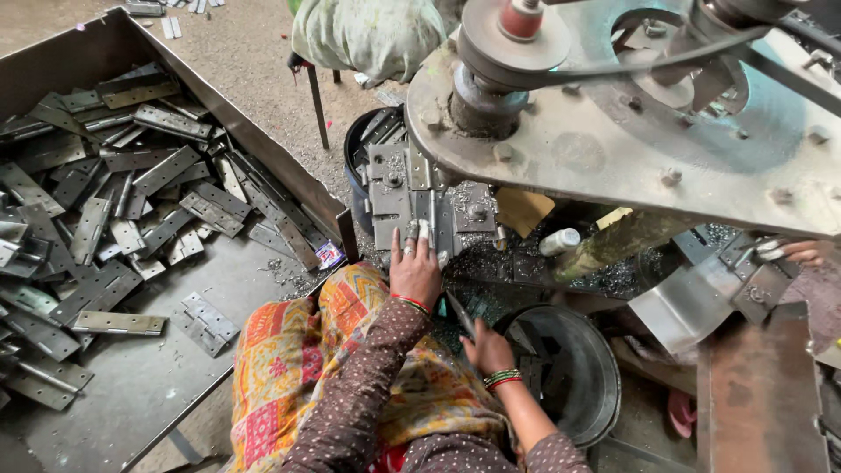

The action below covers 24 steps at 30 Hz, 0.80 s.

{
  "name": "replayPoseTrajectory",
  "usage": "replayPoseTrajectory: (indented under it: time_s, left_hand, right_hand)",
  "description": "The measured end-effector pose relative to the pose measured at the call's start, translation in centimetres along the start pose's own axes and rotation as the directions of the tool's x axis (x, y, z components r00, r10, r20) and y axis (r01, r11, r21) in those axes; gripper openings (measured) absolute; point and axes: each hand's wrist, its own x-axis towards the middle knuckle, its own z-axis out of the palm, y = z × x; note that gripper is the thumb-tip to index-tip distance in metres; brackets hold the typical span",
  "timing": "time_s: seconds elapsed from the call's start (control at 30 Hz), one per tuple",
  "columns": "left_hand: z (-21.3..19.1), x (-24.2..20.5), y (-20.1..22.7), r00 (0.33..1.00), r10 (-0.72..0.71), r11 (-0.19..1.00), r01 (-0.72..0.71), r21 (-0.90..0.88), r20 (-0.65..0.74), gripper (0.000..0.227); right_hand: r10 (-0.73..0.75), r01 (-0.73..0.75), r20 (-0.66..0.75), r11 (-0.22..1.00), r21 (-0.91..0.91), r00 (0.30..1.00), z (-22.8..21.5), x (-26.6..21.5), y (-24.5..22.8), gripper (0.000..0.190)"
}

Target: The person sits on the floor and repeatedly places small metal pieces into a press machine, activates the press with a lever, and removes the processed pieces. The person handles the metal pieces one at a time and deposits them into a nearby container.

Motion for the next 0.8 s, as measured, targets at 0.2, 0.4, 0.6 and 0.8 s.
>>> replayPoseTrajectory:
  time_s: [0.2, 0.4, 0.6, 0.8]
  left_hand:
    - [0.4, -0.3, -0.1, 0.994, 0.043, 0.999, -0.043, -0.001, 0.096, 0.028]
    - [2.8, 1.9, -0.9, 0.999, 0.031, 0.996, -0.034, 0.082, 0.027, 0.031]
    - [3.3, 2.4, -1.4, 0.998, 0.038, 0.997, -0.04, 0.066, 0.04, 0.031]
    - [2.8, 1.7, -1.4, 0.999, 0.046, 0.999, -0.046, 0.012, -0.003, 0.031]
  right_hand:
    - [-0.078, 0.07, 0.084, 0.994, 0.088, 0.993, -4.1, 1.6, 0.0, 0.072]
    - [0.049, -0.045, 0.121, 0.998, -0.035, 0.991, -6.9, 1.8, -2.1, 0.049]
    - [0.014, -0.009, -0.076, 0.998, 0.065, 0.997, -2.8, 0.0, -0.6, 0.04]
    - [0.058, -0.063, 0.148, 0.998, 0.028, 0.987, -7.0, 1.2, -2.4, 0.049]
